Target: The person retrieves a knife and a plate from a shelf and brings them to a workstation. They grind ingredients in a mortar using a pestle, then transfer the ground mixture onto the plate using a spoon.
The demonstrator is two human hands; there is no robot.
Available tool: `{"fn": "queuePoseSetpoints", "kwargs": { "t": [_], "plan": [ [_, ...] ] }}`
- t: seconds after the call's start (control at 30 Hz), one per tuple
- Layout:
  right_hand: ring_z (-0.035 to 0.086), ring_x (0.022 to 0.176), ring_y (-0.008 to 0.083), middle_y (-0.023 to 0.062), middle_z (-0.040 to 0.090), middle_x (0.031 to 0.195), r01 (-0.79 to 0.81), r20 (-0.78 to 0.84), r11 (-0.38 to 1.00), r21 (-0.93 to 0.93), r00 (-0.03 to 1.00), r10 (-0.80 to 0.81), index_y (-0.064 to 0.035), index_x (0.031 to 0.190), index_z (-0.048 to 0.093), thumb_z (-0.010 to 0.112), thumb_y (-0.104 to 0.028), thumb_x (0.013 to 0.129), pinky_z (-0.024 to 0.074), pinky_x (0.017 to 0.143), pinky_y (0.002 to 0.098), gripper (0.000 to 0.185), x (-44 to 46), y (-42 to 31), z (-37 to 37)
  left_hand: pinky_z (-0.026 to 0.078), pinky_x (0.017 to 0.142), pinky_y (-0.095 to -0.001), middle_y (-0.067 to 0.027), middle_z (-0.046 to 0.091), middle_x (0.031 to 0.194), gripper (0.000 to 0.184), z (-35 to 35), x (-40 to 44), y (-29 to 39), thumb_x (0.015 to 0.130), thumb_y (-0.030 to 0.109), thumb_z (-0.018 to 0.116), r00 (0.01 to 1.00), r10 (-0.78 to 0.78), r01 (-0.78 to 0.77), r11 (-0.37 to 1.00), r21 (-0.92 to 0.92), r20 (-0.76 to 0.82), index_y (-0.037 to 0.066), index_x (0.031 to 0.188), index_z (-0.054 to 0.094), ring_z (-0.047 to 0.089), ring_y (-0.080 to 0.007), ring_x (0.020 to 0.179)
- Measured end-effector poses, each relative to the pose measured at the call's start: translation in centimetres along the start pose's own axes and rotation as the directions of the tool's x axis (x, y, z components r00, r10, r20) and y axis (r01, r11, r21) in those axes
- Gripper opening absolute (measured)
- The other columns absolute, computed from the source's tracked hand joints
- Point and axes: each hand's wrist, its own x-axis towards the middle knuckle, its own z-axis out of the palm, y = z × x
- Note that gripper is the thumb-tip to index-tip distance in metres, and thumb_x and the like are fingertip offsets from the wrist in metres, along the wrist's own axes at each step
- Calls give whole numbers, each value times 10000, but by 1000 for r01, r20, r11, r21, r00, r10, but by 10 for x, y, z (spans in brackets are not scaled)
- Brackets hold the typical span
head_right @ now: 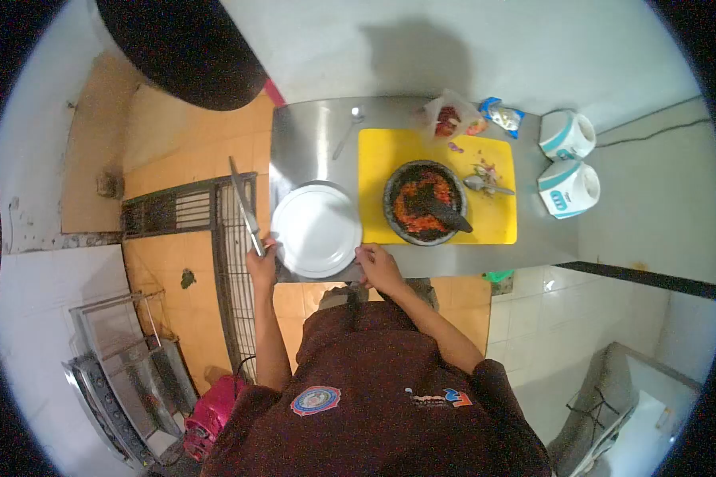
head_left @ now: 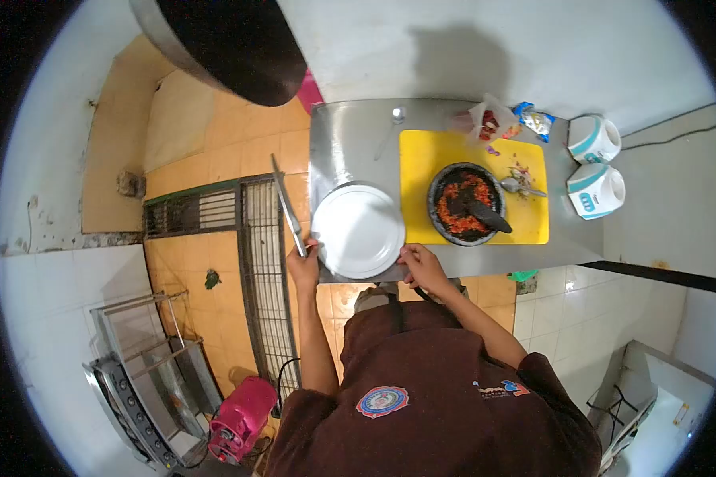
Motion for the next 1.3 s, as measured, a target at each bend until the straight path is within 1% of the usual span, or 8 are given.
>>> {"fn": "queuePoseSetpoints", "kwargs": {
  "t": [0.07,0.17,0.37,0.47,0.73,0.9,1.0,1.3],
  "plan": [
    [721,757,205,156,740,986,214,-87,924,-317,963,-253,-20,1248,597,567,-364,1036,577,684,378,406,-6,31,-18,518,800,-292,-60,715,918,274,4,-15,17,887,-82,675,995,23,-18,999,47,-96,-25,1153,710,636,-138,830],
    [726,837,214,132,742,952,198,-67,977,-76,977,-203,-28,1242,601,562,-320,1043,552,703,348,355,-52,18,-59,510,803,-272,-41,701,910,366,4,-38,54,909,-97,629,989,54,-47,997,55,-137,-8,1260,680,633,-127,829],
    [650,977,183,135,661,1203,431,-23,890,-151,898,-439,-9,1371,534,533,-244,1064,537,846,349,387,-106,-54,-97,579,825,-324,-113,627,1196,308,103,-115,169,892,-147,575,922,92,14,963,-269,376,-46,1163,680,662,-179,929],
    [639,1088,304,194,620,1275,649,-189,748,-143,723,-664,13,1380,516,543,-259,1048,496,968,415,430,-97,-52,-105,587,846,-333,-157,479,1327,536,172,-147,206,808,-154,636,670,544,-505,833,-227,506,-35,1329,601,608,-234,1095],
    [613,1087,242,168,613,1251,515,-420,814,268,823,-382,25,1343,501,450,-323,1105,457,975,357,426,-115,-23,-216,442,1087,-448,-272,316,1474,950,286,-215,256,792,-113,642,363,642,-569,727,-385,675,11,1602,161,441,-445,1345],
    [624,966,269,180,641,1106,449,-524,866,219,803,-284,40,1263,513,453,-326,1105,489,856,381,403,-80,85,-303,460,1066,-430,-276,299,1516,932,304,-215,257,794,-21,733,539,626,-670,724,-165,563,-12,1573,221,405,-423,1378],
    [639,950,379,236,642,1041,8,-590,986,-169,800,-108,58,1256,505,483,-311,1089,489,816,458,406,-97,98,-334,444,1075,-435,-239,333,1513,866,300,-188,240,831,-15,717,719,562,-572,813,-112,410,-17,1557,245,425,-375,1360],
    [633,908,470,286,654,1003,39,-644,880,-473,667,-375,55,1323,500,553,-131,1012,499,837,513,366,-45,142,-370,485,972,-451,-228,368,1478,824,239,-130,162,916,60,696,976,201,-179,958,223,-81,25,1583,213,513,-329,1250]
  ]
}}
